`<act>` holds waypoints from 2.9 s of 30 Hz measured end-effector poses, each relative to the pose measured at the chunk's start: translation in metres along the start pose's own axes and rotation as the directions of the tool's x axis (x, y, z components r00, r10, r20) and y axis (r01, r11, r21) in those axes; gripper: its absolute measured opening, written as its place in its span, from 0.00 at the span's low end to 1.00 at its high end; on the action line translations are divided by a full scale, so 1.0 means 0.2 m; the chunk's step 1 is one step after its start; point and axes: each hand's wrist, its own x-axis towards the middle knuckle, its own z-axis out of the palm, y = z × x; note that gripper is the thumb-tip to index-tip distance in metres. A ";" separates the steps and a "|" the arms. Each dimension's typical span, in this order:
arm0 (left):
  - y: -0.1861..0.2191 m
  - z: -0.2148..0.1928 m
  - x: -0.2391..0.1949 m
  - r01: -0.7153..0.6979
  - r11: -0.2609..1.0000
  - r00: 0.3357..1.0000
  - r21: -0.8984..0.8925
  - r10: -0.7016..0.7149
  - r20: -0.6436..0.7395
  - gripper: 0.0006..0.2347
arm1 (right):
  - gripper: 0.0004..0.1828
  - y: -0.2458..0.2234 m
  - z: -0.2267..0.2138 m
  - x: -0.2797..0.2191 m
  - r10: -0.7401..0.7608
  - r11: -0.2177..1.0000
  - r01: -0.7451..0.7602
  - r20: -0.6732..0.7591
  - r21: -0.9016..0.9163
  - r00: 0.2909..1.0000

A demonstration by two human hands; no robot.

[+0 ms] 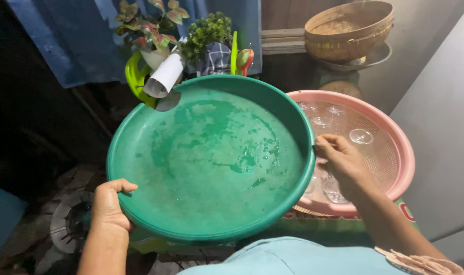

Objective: The person holds a green plastic basin and scrubs its interior surface with a white cloth. They repeatedly rub the basin's bottom and sides, occasionally dipping the cloth into a pink basin of water nearby. The person continues scrubbing the green basin throughout the clip.

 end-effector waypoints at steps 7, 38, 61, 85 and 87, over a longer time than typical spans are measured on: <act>-0.07 0.23 -0.12 0.007 1.000 0.999 -0.022 -0.006 0.036 0.16 | 0.39 0.16 -0.73 0.33 -0.431 0.530 -0.009 -0.279 -0.848 0.858; -0.86 1.21 -0.26 0.178 0.983 0.972 0.046 -0.183 0.150 0.14 | 0.37 0.05 -1.10 0.42 0.244 0.938 -0.302 -0.296 -0.168 0.924; -0.86 1.20 -0.19 -0.114 0.959 0.992 0.260 0.095 0.086 0.12 | 0.24 -0.02 -1.01 0.54 0.275 0.912 -0.344 -0.290 -0.225 0.917; -0.18 -0.02 -0.17 -0.304 0.931 0.942 0.203 0.326 -0.084 0.16 | 0.24 0.10 0.17 0.27 0.244 0.962 -0.241 0.011 -0.131 0.970; -0.10 -0.14 -0.15 -0.177 0.946 0.942 0.270 0.242 -0.231 0.10 | 0.24 0.13 0.32 0.25 0.247 0.963 -0.241 0.033 -0.123 0.969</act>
